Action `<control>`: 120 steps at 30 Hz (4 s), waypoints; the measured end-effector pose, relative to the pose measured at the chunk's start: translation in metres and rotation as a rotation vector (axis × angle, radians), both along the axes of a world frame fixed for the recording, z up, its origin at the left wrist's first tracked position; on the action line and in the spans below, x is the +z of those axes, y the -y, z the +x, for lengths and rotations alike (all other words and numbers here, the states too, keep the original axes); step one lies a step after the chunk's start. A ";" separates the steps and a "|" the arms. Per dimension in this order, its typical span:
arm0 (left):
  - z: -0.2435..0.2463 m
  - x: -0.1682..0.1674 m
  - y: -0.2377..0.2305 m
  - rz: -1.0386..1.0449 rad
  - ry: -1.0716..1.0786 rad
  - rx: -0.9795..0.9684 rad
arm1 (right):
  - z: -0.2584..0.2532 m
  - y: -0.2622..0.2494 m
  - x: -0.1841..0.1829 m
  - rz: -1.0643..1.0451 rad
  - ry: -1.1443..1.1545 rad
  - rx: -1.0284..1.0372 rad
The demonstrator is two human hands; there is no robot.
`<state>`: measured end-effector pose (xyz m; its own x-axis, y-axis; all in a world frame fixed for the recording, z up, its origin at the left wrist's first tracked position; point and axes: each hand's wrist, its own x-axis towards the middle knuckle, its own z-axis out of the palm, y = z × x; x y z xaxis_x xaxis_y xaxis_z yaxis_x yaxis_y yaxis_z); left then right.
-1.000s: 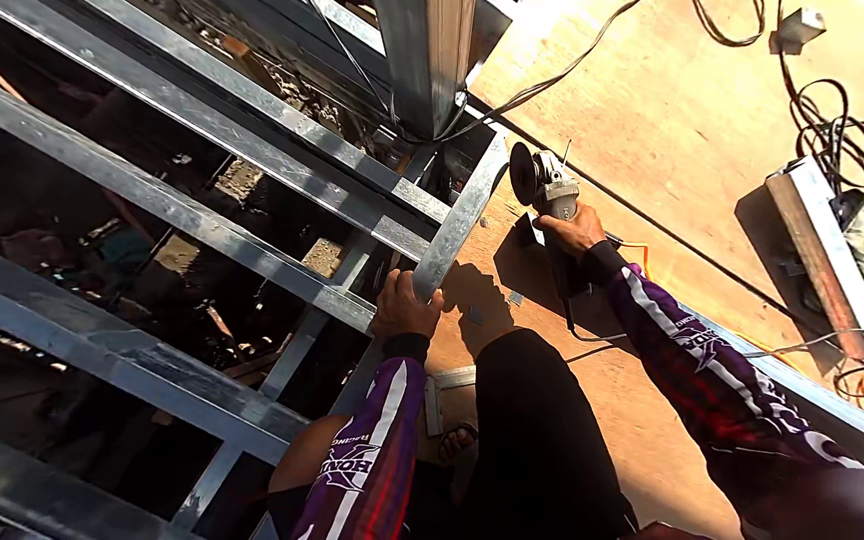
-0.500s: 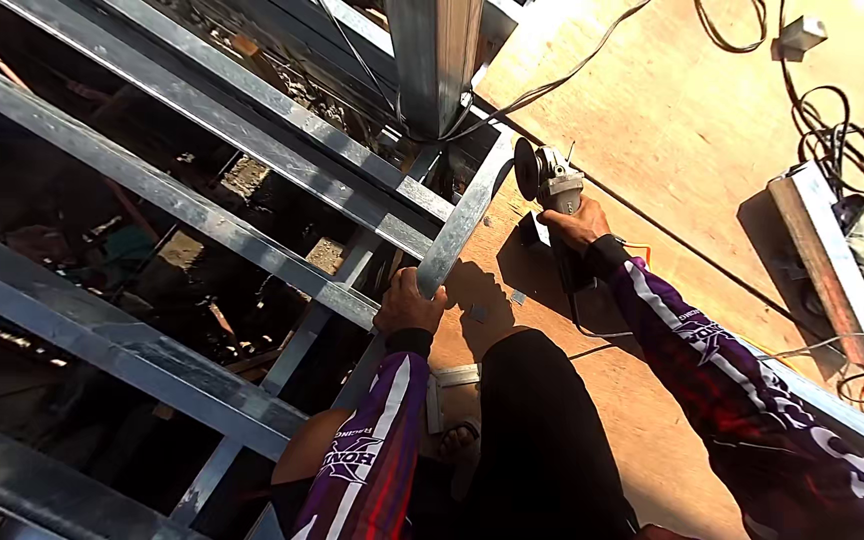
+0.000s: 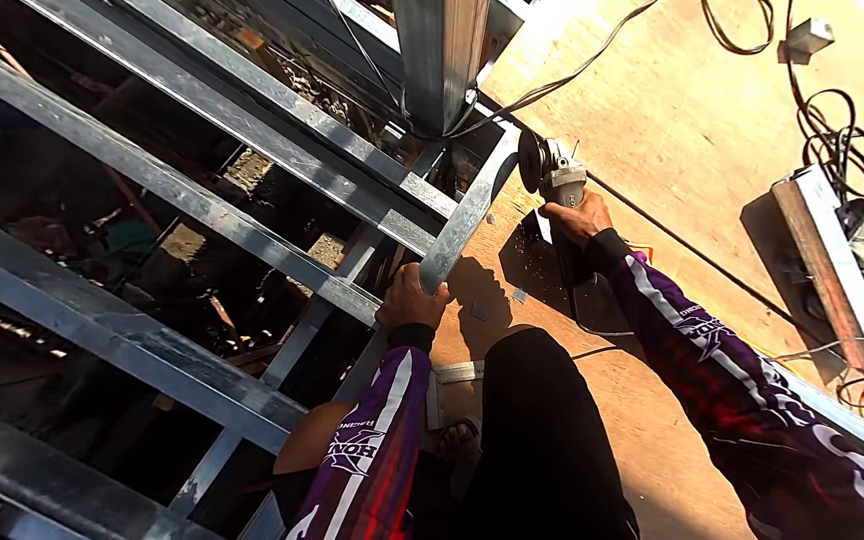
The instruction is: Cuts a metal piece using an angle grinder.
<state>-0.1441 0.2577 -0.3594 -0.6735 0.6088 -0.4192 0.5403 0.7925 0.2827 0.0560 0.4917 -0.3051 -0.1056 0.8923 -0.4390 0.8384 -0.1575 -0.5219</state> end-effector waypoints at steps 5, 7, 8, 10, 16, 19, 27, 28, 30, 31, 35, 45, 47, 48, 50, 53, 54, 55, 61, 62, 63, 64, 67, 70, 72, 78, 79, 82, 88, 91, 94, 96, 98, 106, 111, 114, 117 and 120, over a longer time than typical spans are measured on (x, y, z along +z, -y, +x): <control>0.000 -0.002 0.001 0.008 -0.005 -0.001 | -0.002 -0.001 0.001 -0.002 0.000 -0.001; 0.000 -0.002 0.001 0.018 -0.005 0.001 | -0.003 -0.001 0.001 0.003 -0.002 -0.006; 0.000 -0.002 0.002 0.028 0.001 0.001 | -0.003 -0.002 -0.001 0.007 -0.008 -0.010; -0.001 -0.001 0.002 0.031 0.001 -0.001 | -0.003 -0.003 -0.004 0.009 -0.011 -0.014; -0.001 -0.001 0.001 0.016 0.001 0.005 | -0.001 -0.003 -0.007 0.025 -0.013 -0.003; 0.000 -0.003 0.001 0.022 -0.004 -0.001 | 0.000 -0.002 -0.004 0.025 -0.002 0.009; 0.000 -0.003 0.001 0.031 -0.005 0.006 | -0.006 -0.006 -0.001 0.026 -0.005 -0.002; 0.000 -0.003 0.001 0.032 -0.007 0.006 | -0.006 -0.006 -0.002 0.027 -0.001 -0.004; 0.000 -0.003 0.001 0.030 -0.005 0.006 | -0.006 -0.007 -0.002 0.024 -0.001 -0.009; 0.000 -0.002 0.001 0.030 -0.004 0.006 | -0.007 -0.008 -0.002 0.026 0.004 -0.008; 0.000 -0.003 0.001 0.032 -0.003 0.006 | -0.007 -0.008 -0.001 0.031 0.012 -0.001; 0.000 -0.002 0.002 0.030 0.015 0.005 | -0.009 -0.006 0.002 0.020 0.035 0.005; 0.000 -0.002 0.002 0.034 0.015 0.005 | -0.010 -0.008 0.002 0.021 0.029 0.000; 0.000 -0.002 0.002 0.036 0.014 0.004 | -0.011 -0.009 0.002 0.026 0.029 -0.001; 0.000 -0.002 0.002 0.038 0.012 0.004 | -0.012 -0.009 0.004 0.030 0.024 -0.003; 0.000 -0.004 0.002 0.043 0.002 -0.002 | -0.013 -0.012 0.005 0.037 0.023 0.004; 0.000 -0.004 0.002 0.043 0.003 -0.003 | -0.012 -0.014 0.003 0.036 0.031 0.012; 0.000 -0.004 0.002 0.041 0.004 -0.003 | -0.011 -0.015 0.001 0.037 0.039 0.017; 0.000 -0.004 0.001 0.020 0.007 -0.003 | -0.007 -0.015 -0.009 0.052 0.026 0.013; 0.000 -0.004 0.001 0.019 0.002 -0.006 | -0.006 -0.014 -0.008 0.046 0.033 0.013; 0.000 -0.005 0.001 0.016 -0.005 -0.009 | -0.005 -0.014 -0.007 0.043 0.043 0.013; 0.000 -0.005 0.001 0.020 -0.008 -0.009 | -0.005 -0.014 -0.005 0.038 0.045 0.015; -0.001 -0.004 0.002 0.031 -0.003 -0.007 | -0.004 -0.012 -0.004 0.047 0.020 0.019; -0.001 -0.005 0.002 0.045 -0.010 -0.007 | -0.005 -0.012 -0.005 0.046 0.000 0.022; 0.000 -0.007 0.002 0.042 -0.017 -0.010 | -0.005 -0.013 -0.006 0.053 0.000 0.018; 0.000 -0.004 0.001 0.030 -0.006 -0.003 | -0.013 -0.015 0.004 0.033 0.027 0.019; 0.000 -0.004 0.001 0.035 -0.006 -0.003 | -0.012 -0.017 0.003 0.038 0.025 0.017; -0.001 -0.004 0.001 0.030 0.002 -0.005 | -0.014 -0.020 0.001 0.044 0.015 0.013; 0.000 -0.005 0.002 0.035 0.000 0.002 | -0.014 -0.018 0.002 0.045 0.037 0.014; 0.000 -0.004 0.001 0.029 0.006 0.001 | -0.014 -0.017 0.001 0.051 0.040 0.008; 0.000 -0.005 0.001 0.019 0.005 -0.006 | -0.014 -0.018 -0.002 0.051 0.035 0.005; -0.001 -0.004 0.002 0.017 0.014 -0.010 | -0.014 -0.018 -0.002 0.052 0.033 0.004; -0.001 -0.005 0.002 0.039 0.011 -0.009 | -0.016 -0.017 0.003 0.051 0.028 0.012; -0.001 -0.006 0.002 0.040 0.012 -0.004 | -0.017 -0.025 -0.003 0.061 0.023 0.011; 0.000 -0.005 0.001 0.033 0.007 0.002 | -0.021 -0.027 0.001 0.066 0.026 0.007; 0.000 -0.006 0.002 0.038 0.005 -0.001 | -0.023 -0.026 0.005 0.065 0.035 0.008; 0.000 -0.006 0.002 0.037 0.008 -0.003 | -0.024 -0.026 0.006 0.066 0.042 0.009; 0.000 -0.006 0.002 0.040 0.007 -0.004 | -0.024 -0.026 0.008 0.058 0.051 0.016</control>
<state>-0.1441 0.2557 -0.3649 -0.6683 0.6278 -0.3991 0.5415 0.7784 0.3176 0.0316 0.5172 -0.2969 -0.0986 0.9149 -0.3915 0.8661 -0.1148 -0.4864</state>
